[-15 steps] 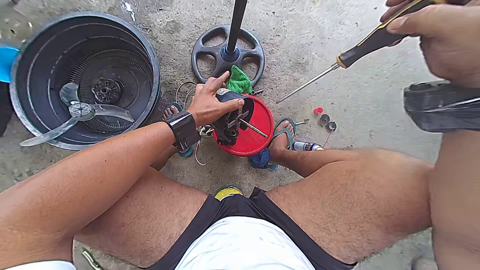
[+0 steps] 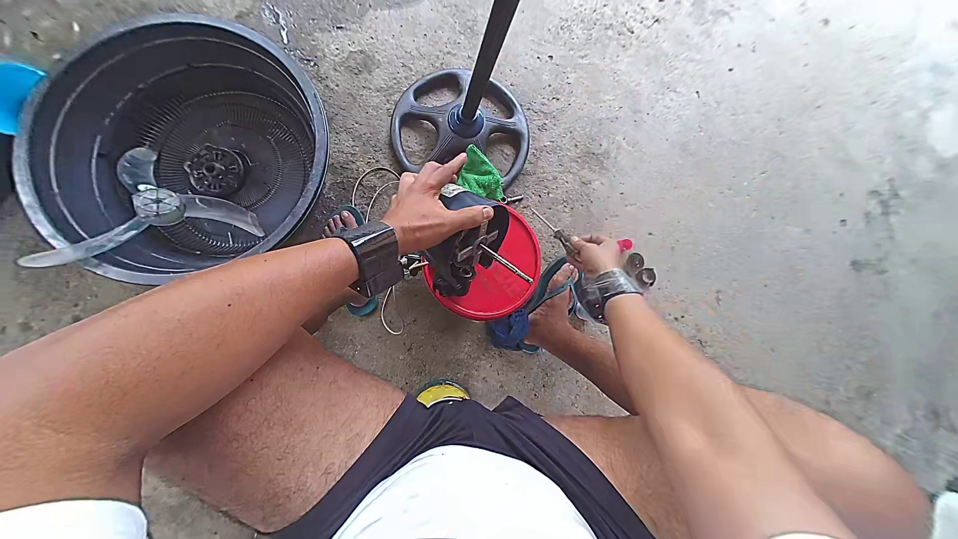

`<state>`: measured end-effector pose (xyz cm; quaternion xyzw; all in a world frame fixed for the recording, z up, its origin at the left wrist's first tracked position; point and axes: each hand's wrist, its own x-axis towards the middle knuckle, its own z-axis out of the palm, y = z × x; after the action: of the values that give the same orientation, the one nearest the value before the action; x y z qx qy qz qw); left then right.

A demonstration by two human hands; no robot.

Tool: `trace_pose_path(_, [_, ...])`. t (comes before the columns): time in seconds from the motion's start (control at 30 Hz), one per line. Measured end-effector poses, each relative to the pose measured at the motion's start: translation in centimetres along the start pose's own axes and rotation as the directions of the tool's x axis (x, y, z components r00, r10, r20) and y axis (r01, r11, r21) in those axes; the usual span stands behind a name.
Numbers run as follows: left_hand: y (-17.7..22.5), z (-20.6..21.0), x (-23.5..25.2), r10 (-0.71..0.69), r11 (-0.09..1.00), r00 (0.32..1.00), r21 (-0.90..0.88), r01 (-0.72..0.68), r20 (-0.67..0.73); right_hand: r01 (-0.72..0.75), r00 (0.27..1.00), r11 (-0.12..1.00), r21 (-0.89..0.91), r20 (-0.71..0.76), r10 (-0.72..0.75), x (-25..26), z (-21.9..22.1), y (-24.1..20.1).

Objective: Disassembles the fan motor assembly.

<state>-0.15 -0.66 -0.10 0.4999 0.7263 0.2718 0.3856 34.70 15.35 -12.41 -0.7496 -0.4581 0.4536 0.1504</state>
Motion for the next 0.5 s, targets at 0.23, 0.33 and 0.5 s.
trace_pose_path(0.23, [0.2,0.0,0.0,-0.002,1.000,1.000,0.024,0.002,0.018,0.130,0.991,0.900,-0.416,0.094,-0.099,-0.1,3.4,8.5])
trace_pose_path(0.33, [0.3,0.0,0.1,0.002,0.999,1.000,0.039,-0.002,0.005,0.336,0.942,0.795,-0.506,0.158,-0.297,-2.2,2.6,3.9])
trace_pose_path(0.5, [0.4,0.3,0.1,-0.019,0.998,1.000,0.052,0.019,0.001,0.883,0.451,0.369,-0.290,0.310,-0.837,-6.5,-2.6,-6.1])
